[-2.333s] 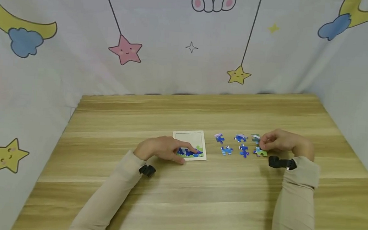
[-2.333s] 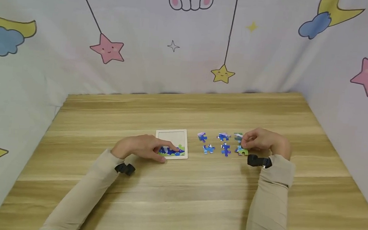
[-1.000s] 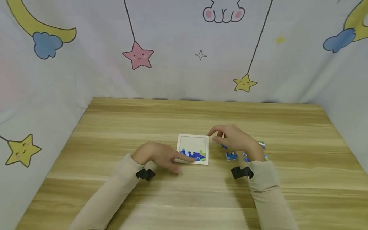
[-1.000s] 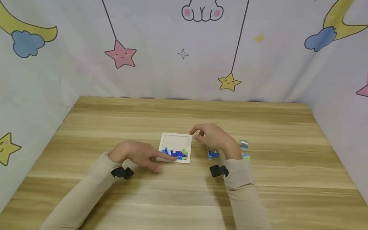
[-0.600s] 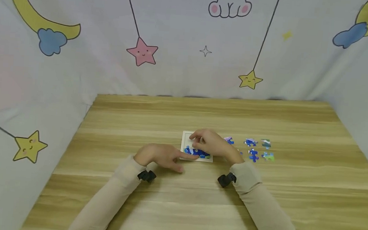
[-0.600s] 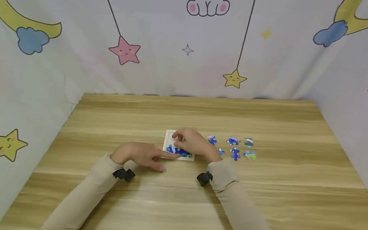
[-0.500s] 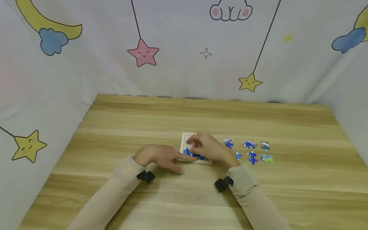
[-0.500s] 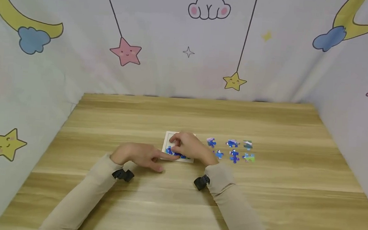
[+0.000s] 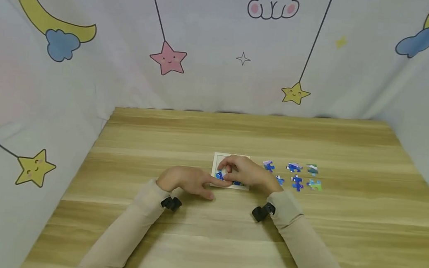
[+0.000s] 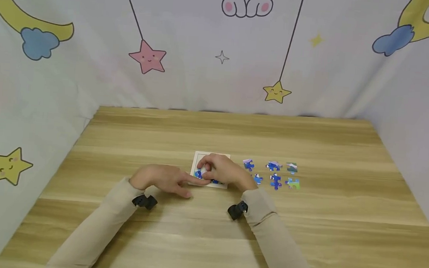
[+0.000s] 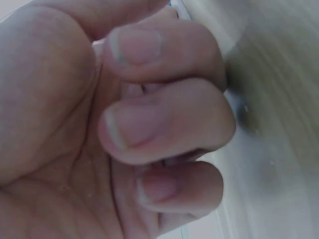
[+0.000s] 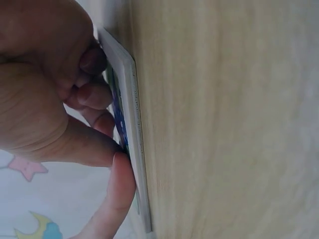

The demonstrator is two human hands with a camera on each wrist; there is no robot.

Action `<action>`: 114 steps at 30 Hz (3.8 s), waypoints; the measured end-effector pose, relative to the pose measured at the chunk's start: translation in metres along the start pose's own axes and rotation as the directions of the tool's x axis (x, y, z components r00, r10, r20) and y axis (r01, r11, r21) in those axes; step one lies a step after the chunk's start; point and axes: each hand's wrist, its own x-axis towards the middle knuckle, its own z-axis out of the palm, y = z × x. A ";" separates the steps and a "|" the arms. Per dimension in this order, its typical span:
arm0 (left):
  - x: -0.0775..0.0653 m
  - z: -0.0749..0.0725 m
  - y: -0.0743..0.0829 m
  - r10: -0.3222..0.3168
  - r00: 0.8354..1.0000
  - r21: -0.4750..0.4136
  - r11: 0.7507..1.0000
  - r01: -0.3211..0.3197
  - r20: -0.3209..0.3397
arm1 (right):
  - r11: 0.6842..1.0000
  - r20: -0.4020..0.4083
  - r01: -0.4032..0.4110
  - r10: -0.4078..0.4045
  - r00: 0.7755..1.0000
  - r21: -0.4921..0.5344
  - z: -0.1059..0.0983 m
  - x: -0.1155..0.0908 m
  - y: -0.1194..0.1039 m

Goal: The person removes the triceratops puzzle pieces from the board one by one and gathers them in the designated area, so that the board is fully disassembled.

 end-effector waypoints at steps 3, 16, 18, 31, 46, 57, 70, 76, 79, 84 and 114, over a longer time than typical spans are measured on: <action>0.002 -0.002 -0.001 0.009 1.000 -0.003 1.000 -0.009 0.000 | 1.000 -0.006 -0.004 0.004 1.000 -0.003 -0.001 0.001 0.002; 0.000 -0.006 0.001 -0.009 1.000 -0.023 1.000 0.009 -0.016 | 0.984 -0.059 0.050 -0.040 0.997 0.171 -0.006 -0.002 0.007; 0.001 -0.006 0.001 0.000 1.000 -0.020 1.000 -0.001 -0.019 | 0.979 -0.071 0.051 -0.037 0.997 0.197 -0.007 -0.002 0.006; 0.002 0.002 -0.009 0.029 1.000 -0.078 0.997 -0.029 -0.006 | 0.983 -0.215 0.008 0.032 0.976 0.182 -0.035 -0.026 0.005; -0.002 0.001 -0.019 0.094 0.996 -0.178 0.980 -0.093 -0.002 | 0.992 -0.002 -0.038 0.039 0.999 0.122 -0.090 -0.086 0.003; -0.005 0.003 -0.023 0.056 0.998 -0.235 0.970 -0.063 -0.036 | 0.974 0.234 -0.189 0.156 0.960 0.123 -0.094 -0.096 0.009; 0.001 0.001 -0.023 0.094 0.994 -0.227 0.969 -0.103 -0.051 | 0.974 0.313 -0.221 0.197 0.929 0.044 -0.085 -0.103 0.011; 0.001 -0.001 -0.022 0.079 0.995 -0.211 0.973 -0.091 -0.062 | 0.975 0.316 -0.224 0.213 0.925 0.000 -0.084 -0.105 0.008; 0.001 0.000 -0.022 0.063 0.996 -0.216 0.973 -0.075 -0.063 | 0.969 0.303 -0.248 0.243 0.922 -0.020 -0.084 -0.104 0.005; -0.001 0.001 -0.022 0.078 0.995 -0.242 0.966 -0.090 -0.057 | 0.960 0.303 -0.278 0.270 0.914 -0.015 -0.083 -0.104 0.001; 0.001 0.002 -0.024 0.089 0.994 -0.211 0.972 -0.102 -0.070 | 0.992 -0.043 -0.032 0.027 0.999 -0.125 -0.043 -0.058 -0.002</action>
